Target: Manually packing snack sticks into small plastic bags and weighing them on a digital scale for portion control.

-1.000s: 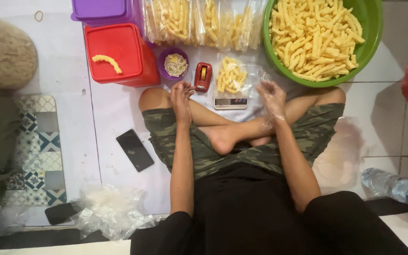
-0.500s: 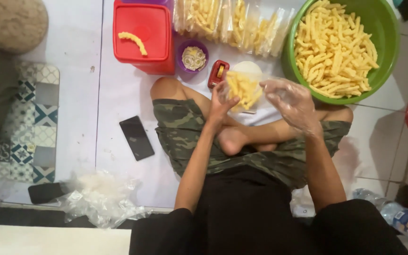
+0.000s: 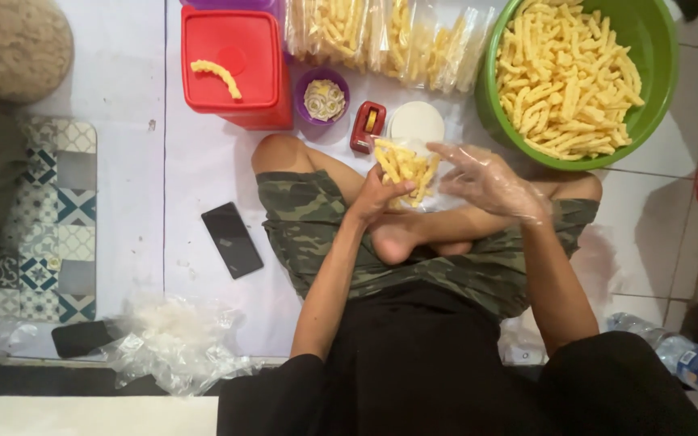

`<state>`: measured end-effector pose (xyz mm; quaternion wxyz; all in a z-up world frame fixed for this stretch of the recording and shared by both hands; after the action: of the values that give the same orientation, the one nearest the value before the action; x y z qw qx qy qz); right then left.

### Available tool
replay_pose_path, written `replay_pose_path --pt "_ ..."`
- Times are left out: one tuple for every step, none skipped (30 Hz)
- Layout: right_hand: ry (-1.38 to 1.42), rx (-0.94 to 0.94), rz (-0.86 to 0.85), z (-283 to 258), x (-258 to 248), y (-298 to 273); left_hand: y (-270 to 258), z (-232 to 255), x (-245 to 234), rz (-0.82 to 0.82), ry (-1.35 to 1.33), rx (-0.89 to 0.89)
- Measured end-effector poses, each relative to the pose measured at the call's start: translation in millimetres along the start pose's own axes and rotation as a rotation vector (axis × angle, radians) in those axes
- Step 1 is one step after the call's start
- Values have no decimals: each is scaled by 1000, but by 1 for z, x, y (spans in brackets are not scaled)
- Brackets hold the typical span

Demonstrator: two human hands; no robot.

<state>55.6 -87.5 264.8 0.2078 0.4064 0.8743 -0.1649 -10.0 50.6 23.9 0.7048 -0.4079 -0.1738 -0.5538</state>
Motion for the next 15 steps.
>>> replay_pose_path --pt "3 34 -42 16 4 1 -1 0 0 13 21 -13" --pt "5 68 -85 32 9 1 -2 0 0 26 42 -26" --pt "7 69 -81 37 12 2 -5 4 3 23 46 -28" --pt "-79 100 -89 45 14 3 -9 8 6 30 65 -48" --pt "-164 132 -94 53 16 3 -12 11 9 34 86 -70" --pt "-162 133 -88 54 17 4 -11 10 9 29 91 -72" --pt "-190 112 -47 55 17 3 -11 9 9 33 105 -79" --pt "-219 91 -7 55 17 3 -10 9 9 36 119 -85" --pt "-217 93 5 56 17 3 -7 8 5 27 127 -88" --pt "-187 89 42 56 15 3 -2 7 1 38 129 -92" --pt "-158 95 82 57 12 -1 -1 2 -1 46 128 -106" --pt "-157 107 96 55 12 -7 1 -6 -10 34 135 -119" --pt "-121 118 147 52 8 -11 7 -13 -16 49 93 -103" --pt "-84 128 199 50 3 -16 12 -19 -22 65 51 -87" --pt "-89 138 217 45 -7 -27 14 -23 -26 47 54 -98"
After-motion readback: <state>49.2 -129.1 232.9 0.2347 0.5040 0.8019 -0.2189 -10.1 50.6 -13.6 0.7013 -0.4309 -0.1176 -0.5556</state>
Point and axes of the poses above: each hand's wrist, its own y-axis towards the middle knuckle, its own x-axis out of the palm, z = x × y, the point moved 4 cm from there along y, towards the middle knuckle, and after that the axes turned 9 degrees about z, right-handed, at the moved point
